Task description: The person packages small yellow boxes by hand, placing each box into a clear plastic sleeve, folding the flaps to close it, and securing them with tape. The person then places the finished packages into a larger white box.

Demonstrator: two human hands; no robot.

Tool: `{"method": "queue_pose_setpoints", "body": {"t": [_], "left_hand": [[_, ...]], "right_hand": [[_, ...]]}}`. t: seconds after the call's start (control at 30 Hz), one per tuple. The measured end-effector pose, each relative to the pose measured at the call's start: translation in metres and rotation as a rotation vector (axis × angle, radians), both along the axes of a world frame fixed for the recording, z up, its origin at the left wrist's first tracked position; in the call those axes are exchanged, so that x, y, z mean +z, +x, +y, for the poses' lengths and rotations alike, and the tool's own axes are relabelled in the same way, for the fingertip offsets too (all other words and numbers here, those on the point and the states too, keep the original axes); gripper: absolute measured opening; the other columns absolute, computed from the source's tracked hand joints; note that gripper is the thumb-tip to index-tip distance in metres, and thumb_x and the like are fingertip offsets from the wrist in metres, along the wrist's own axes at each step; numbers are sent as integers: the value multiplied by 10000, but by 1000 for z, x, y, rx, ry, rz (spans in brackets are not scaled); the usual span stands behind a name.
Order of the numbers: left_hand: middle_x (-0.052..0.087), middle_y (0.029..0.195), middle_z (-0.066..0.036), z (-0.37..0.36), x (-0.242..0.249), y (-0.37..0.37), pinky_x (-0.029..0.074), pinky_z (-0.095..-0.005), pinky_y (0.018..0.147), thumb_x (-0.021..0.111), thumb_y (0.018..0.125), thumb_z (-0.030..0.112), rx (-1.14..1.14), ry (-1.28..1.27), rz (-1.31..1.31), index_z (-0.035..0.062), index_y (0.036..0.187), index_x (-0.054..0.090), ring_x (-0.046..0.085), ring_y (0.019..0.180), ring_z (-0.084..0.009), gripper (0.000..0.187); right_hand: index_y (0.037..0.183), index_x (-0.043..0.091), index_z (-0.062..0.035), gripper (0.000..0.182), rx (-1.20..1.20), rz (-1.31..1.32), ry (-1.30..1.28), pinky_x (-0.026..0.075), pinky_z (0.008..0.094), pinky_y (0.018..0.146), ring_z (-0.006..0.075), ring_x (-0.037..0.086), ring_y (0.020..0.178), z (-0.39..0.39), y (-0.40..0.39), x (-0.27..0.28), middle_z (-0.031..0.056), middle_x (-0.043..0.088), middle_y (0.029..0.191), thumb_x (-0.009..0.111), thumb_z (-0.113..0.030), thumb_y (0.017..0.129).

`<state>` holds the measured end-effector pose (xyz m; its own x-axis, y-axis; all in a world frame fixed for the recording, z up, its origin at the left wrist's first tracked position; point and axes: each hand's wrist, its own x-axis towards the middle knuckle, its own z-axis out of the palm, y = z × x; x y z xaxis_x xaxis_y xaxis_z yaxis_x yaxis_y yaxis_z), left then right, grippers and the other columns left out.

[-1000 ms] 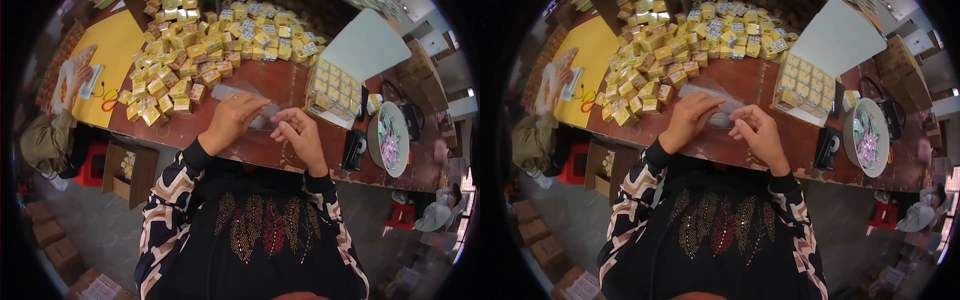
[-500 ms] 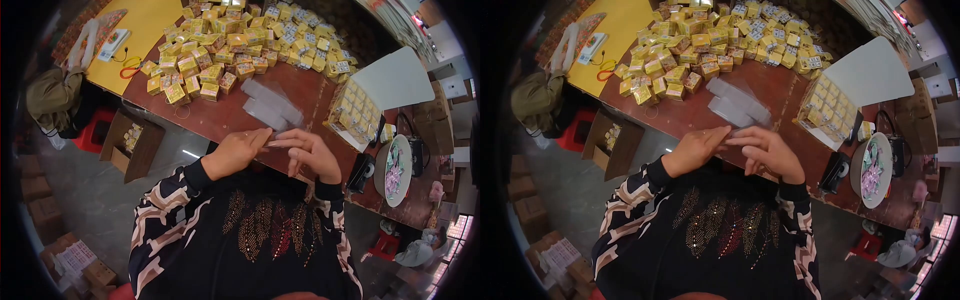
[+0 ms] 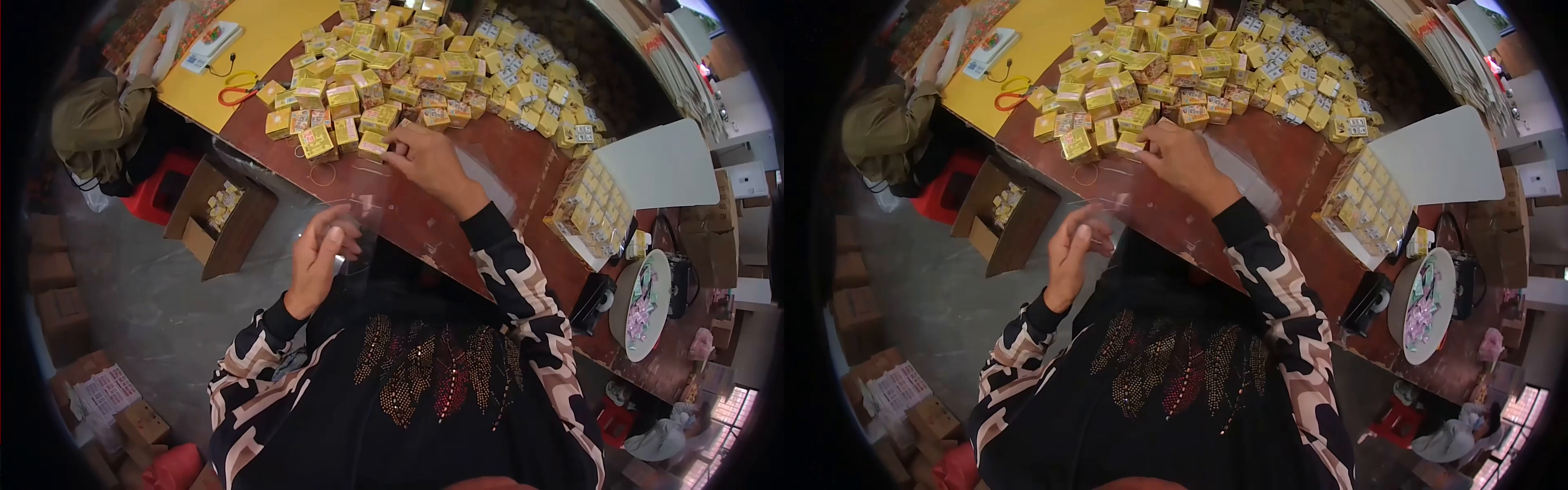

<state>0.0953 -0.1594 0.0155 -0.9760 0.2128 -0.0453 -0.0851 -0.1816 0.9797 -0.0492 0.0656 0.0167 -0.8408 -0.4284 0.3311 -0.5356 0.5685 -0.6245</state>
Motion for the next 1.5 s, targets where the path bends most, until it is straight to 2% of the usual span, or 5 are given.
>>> {"method": "queue_pose_setpoints", "body": {"t": [0.33, 0.6, 0.9, 1.07, 1.5], "left_hand": [[609, 1074, -106, -36, -14, -3, 535, -319, 777, 375, 1054, 334, 259, 78, -49, -35, 1363, 475, 614, 898, -173, 492], [602, 1256, -136, -22, 3, -11, 513, -337, 919, 633, 956, 159, 138, 106, -64, -34, 1370, 469, 620, 1120, -228, 486], [609, 1285, -162, 35, 14, -23, 502, -312, 967, 704, 888, 34, -189, 49, -82, -45, 1376, 493, 624, 1158, -233, 538], [610, 1283, -165, 61, 17, -29, 521, -294, 943, 729, 853, -20, -203, -12, -50, -38, 1371, 502, 629, 1141, -222, 566], [630, 1277, -129, 112, 17, -24, 529, -311, 958, 753, 802, -64, -412, -8, -117, -13, 1360, 536, 630, 1148, -206, 601]], "right_hand": [[1111, 591, -58, 405, -193, 138, 207, 540, 453, 688, 377, 653, 863, -39, 13, -15, 129, 595, 1008, 773, -198, 777], [1075, 703, -42, 267, 8, -667, -315, 465, 264, 671, 83, 569, 777, 57, 65, 16, 50, 678, 842, 751, -217, 878], [1021, 751, -51, 236, 124, -775, 235, 498, 363, 766, 245, 664, 871, 159, 138, 10, 101, 705, 967, 743, -230, 867], [1077, 649, -73, 350, -527, -396, 256, 506, 399, 799, 318, 642, 880, 135, 187, 43, 109, 642, 980, 775, -235, 794], [1202, 627, -53, 483, -454, 211, -345, 533, 317, 811, 245, 649, 997, 114, 192, 68, 113, 646, 1170, 816, -73, 758]]}}
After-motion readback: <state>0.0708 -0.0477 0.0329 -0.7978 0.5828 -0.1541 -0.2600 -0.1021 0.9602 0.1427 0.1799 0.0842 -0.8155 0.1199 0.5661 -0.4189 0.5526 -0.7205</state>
